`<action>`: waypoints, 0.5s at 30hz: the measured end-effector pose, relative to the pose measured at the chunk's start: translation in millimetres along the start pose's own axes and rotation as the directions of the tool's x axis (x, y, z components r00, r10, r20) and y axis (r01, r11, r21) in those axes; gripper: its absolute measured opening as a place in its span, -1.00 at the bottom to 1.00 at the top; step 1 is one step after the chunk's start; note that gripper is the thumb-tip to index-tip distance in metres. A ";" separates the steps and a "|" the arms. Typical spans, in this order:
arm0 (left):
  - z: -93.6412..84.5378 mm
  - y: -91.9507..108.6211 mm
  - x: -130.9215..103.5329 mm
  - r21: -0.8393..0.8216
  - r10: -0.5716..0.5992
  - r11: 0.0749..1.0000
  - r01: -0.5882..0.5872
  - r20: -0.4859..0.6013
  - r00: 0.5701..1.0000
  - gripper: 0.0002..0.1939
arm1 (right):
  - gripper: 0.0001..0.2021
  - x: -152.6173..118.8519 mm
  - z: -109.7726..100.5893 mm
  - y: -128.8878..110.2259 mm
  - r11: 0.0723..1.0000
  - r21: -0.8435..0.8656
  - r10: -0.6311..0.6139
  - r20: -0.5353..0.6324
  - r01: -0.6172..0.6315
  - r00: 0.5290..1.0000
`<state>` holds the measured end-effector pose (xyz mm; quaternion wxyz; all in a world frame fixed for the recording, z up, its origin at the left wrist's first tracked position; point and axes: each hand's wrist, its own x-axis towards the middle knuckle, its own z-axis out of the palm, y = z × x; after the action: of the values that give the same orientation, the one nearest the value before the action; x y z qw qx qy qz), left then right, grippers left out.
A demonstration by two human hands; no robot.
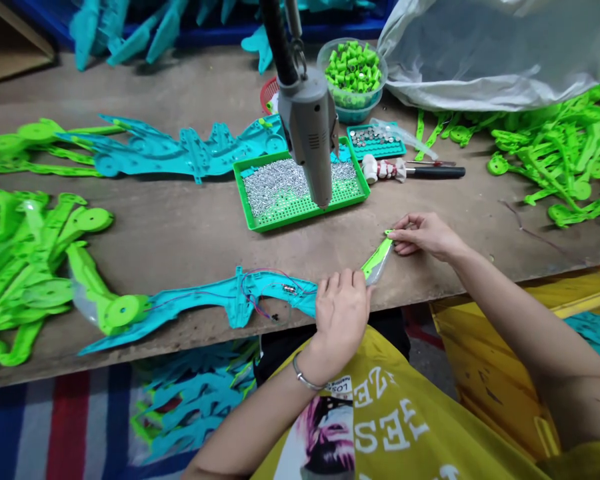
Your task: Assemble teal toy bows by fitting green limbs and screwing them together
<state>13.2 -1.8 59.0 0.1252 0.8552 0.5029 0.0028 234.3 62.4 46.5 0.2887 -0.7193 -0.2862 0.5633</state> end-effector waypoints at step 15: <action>0.5 -6.5 -2.6 0.028 0.053 0.998 -0.052 -0.043 0.998 -0.41 | -0.85 -0.4 -0.9 -2.8 1.000 -0.007 0.005 0.025 -0.005 1.000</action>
<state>6.4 -1.1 57.4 0.1027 0.8695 0.4828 0.0180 234.8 63.9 49.0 0.2814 -0.7139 -0.2899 0.5720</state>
